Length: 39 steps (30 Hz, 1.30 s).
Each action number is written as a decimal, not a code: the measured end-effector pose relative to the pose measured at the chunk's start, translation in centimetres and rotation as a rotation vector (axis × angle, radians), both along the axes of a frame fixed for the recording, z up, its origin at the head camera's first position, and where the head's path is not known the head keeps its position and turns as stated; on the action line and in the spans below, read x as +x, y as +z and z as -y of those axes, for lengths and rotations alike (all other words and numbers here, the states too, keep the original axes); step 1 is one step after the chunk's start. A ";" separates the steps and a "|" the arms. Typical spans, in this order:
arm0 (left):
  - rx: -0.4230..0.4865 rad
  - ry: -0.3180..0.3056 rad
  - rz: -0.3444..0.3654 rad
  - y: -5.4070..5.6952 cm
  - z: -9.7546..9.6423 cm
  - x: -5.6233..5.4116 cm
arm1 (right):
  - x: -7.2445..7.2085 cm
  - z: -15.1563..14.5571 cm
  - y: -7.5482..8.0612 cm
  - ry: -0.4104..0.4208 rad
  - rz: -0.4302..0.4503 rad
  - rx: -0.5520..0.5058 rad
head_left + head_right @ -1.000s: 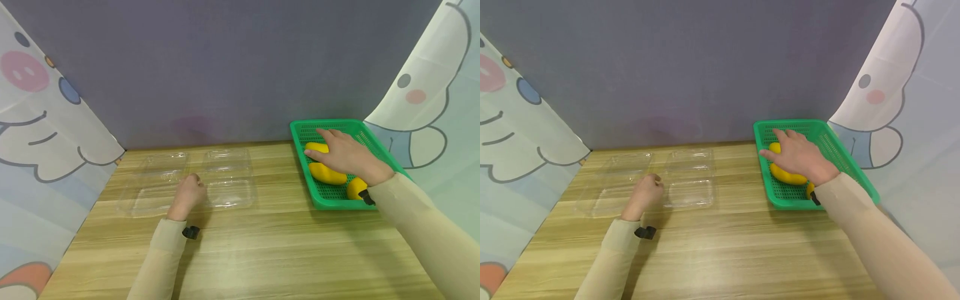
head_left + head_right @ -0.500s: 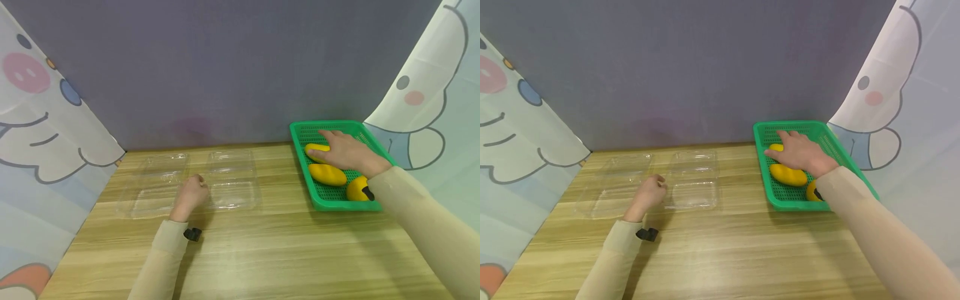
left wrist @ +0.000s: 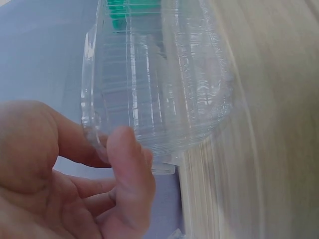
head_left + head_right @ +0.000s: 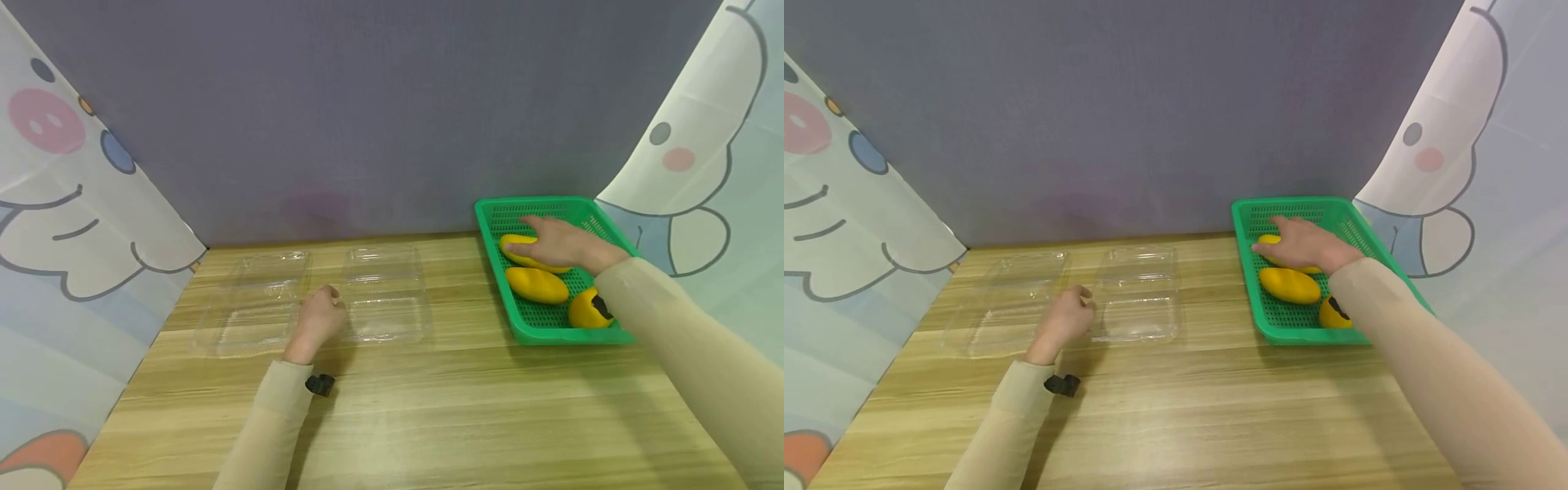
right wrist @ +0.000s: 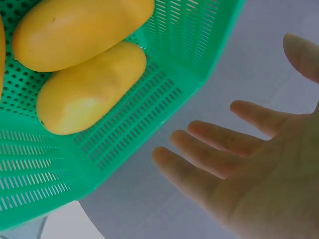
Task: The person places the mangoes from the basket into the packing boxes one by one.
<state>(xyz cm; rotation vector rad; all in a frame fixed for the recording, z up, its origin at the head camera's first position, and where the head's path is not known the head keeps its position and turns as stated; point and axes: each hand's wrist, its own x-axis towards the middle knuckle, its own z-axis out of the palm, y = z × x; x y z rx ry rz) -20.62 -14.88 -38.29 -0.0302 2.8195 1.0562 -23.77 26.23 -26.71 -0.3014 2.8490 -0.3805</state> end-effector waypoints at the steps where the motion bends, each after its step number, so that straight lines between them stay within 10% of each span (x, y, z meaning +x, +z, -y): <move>1: -0.002 0.001 -0.001 0.0 0.0 0.0 | -0.1 0.0 -0.1 0.005 0.008 -0.003; 39: 0.062 -0.013 0.037 -0.3 -0.1 0.7 | -1.4 -1.0 -4.5 0.134 0.247 0.111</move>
